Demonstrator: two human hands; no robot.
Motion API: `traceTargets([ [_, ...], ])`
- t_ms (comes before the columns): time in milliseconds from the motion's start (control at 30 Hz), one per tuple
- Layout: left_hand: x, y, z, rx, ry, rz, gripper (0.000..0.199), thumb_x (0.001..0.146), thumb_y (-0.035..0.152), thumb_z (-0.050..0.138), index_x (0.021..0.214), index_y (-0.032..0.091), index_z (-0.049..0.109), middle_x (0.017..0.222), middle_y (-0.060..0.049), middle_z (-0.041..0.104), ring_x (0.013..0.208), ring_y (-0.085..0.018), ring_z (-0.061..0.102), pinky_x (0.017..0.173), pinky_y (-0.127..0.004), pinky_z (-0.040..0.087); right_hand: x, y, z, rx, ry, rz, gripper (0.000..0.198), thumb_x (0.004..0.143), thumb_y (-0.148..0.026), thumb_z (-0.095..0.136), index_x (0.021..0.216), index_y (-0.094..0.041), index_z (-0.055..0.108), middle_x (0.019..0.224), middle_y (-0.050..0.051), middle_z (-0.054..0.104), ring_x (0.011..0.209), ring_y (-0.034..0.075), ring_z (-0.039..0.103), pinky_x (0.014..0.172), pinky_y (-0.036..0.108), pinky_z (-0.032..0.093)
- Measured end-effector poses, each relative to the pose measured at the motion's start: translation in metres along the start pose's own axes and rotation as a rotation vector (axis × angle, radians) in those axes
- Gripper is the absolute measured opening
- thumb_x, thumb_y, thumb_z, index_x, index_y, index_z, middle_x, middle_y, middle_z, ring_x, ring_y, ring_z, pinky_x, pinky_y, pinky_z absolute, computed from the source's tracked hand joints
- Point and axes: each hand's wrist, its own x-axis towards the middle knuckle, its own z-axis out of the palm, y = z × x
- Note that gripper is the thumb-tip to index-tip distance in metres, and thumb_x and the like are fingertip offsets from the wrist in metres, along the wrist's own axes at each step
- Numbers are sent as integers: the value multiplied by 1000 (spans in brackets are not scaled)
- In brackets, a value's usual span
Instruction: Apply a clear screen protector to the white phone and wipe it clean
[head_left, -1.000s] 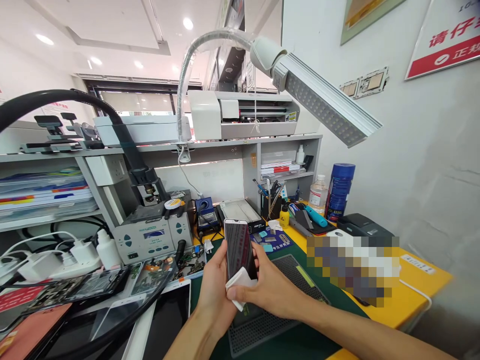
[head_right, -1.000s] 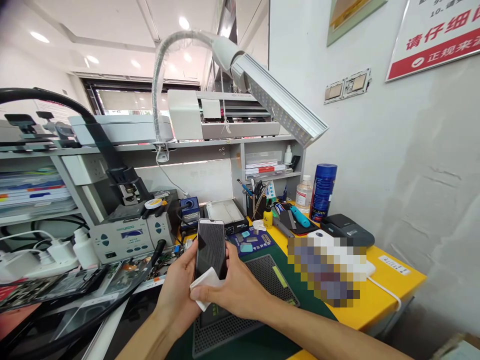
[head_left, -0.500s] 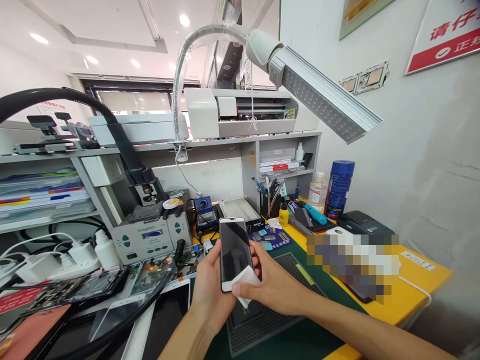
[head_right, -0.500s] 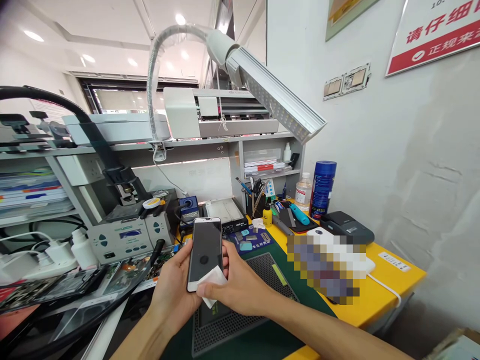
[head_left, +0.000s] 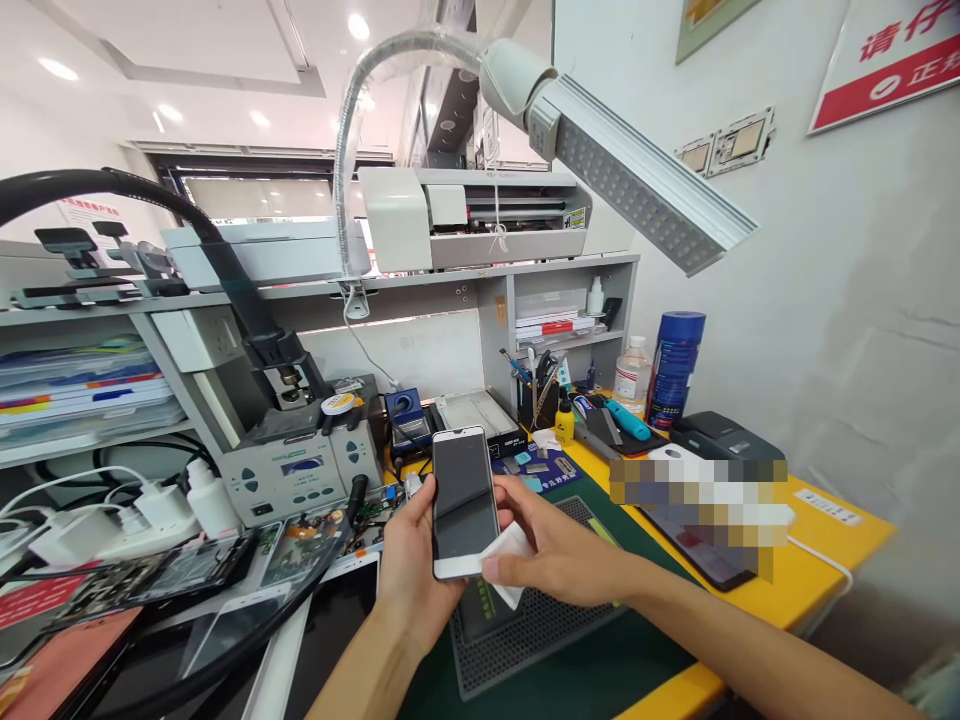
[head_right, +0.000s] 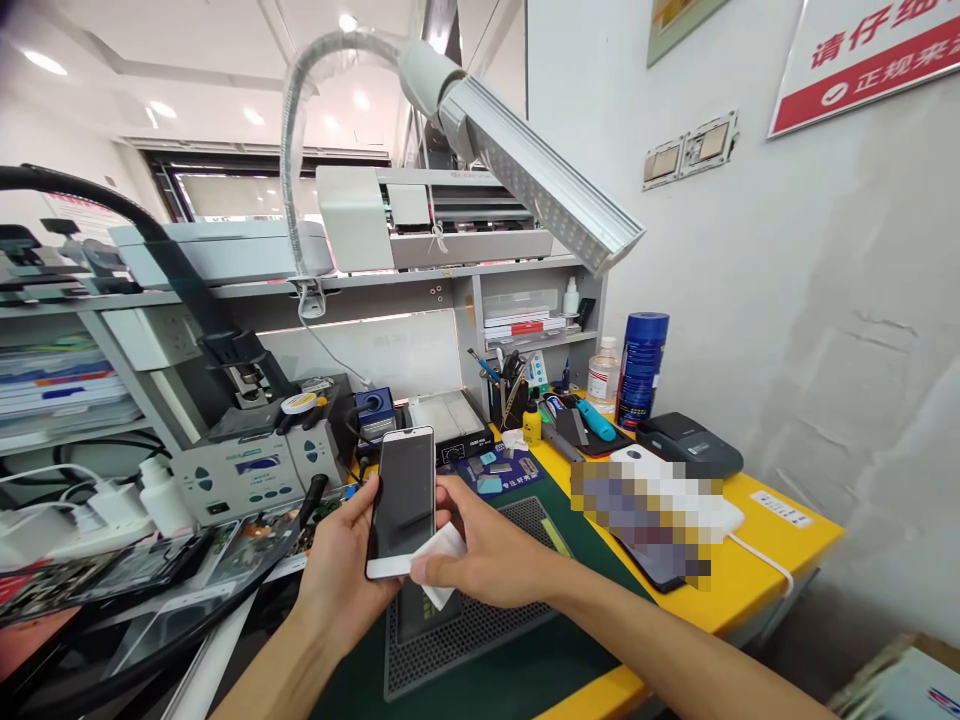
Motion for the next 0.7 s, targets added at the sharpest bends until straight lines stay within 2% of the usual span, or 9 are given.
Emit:
traceTargets([
  [233, 0, -1, -2, 0, 24, 21, 37, 93, 34, 49, 113, 8, 66, 88, -14, 75, 73, -28, 73, 73, -43, 58, 2, 3, -1, 122, -38, -40, 53, 76, -21, 76, 119, -22, 46, 104, 2, 53, 89, 16, 54, 71, 25, 43],
  [533, -1, -3, -1, 23, 30, 51, 34, 91, 33, 54, 116, 12, 65, 95, -12, 75, 78, -26, 72, 73, -37, 58, 6, 2, -5, 129, 29, 11, 34, 75, -32, 76, 98, -18, 54, 85, -1, 54, 64, 11, 49, 56, 23, 40],
  [700, -4, -2, 0, 29, 7, 23, 35, 91, 33, 54, 118, 12, 65, 96, -11, 75, 79, -26, 72, 74, -37, 57, 7, 2, -8, 123, 80, -20, 31, 74, -37, 78, 85, -16, 58, 75, -2, 54, 64, 11, 48, 60, 23, 38],
])
